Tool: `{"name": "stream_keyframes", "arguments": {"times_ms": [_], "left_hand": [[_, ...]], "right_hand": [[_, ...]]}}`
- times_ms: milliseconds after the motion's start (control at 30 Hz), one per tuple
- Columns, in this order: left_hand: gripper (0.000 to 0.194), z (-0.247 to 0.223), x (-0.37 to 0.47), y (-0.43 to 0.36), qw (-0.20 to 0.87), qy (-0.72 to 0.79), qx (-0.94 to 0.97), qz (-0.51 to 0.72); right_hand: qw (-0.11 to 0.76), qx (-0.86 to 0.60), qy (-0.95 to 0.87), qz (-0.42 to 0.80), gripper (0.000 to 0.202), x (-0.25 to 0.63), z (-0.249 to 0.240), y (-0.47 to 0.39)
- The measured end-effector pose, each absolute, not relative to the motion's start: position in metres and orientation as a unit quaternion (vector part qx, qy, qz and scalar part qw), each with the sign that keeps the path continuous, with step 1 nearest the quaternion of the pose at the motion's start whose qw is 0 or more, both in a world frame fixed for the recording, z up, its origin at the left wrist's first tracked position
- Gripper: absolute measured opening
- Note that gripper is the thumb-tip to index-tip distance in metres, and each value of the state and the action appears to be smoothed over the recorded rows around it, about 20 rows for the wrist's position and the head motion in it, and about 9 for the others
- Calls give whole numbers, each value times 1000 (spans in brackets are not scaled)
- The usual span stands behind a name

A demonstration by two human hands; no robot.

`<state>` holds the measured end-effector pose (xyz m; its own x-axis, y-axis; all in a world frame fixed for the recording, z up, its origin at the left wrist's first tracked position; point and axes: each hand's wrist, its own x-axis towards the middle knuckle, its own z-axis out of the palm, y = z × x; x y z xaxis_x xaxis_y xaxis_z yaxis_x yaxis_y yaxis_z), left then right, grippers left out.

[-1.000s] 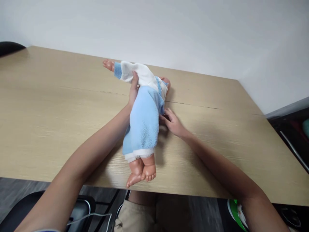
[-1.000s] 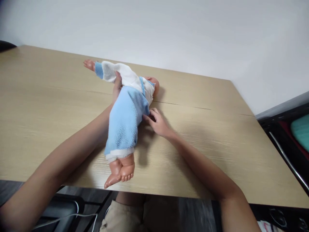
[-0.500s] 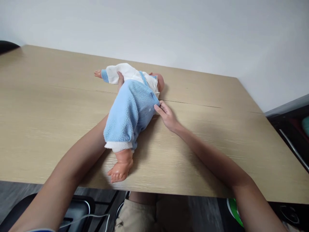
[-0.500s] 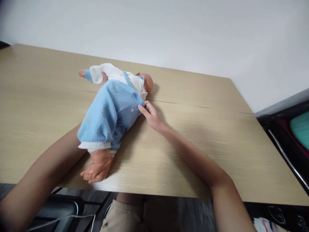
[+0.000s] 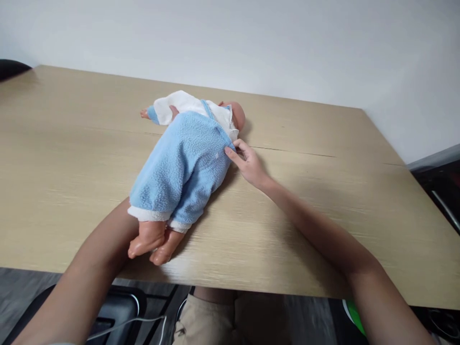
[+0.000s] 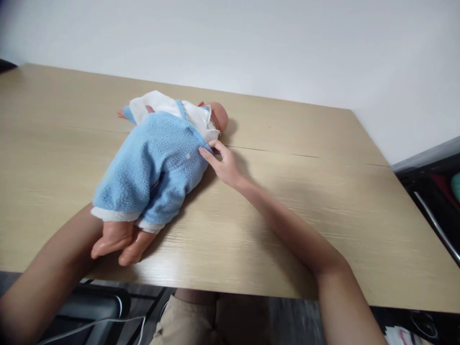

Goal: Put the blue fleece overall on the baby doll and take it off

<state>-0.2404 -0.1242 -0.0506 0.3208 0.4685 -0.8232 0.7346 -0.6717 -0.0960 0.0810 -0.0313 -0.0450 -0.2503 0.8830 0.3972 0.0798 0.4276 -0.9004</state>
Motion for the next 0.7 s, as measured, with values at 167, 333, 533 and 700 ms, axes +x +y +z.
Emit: {"name": "stream_keyframes", "arguments": {"times_ms": [167,333,533,700], "left_hand": [[18,-59,-247,-117,287,471,618,-561],[12,-67,-250,-123,302,566,570,-513],[9,-83,-249,-144,301,584,587,-472],[24,-80,-259,-137,297,580,611,-450]], "right_hand": [[565,-469,-608,300,38,74,-56,-56],[486,-465,-613,414,29,76,-69,-72],[388,-382,-723,425,26,98,-66,-47],[349,-391,-813,252,18,131,-61,-24]]}}
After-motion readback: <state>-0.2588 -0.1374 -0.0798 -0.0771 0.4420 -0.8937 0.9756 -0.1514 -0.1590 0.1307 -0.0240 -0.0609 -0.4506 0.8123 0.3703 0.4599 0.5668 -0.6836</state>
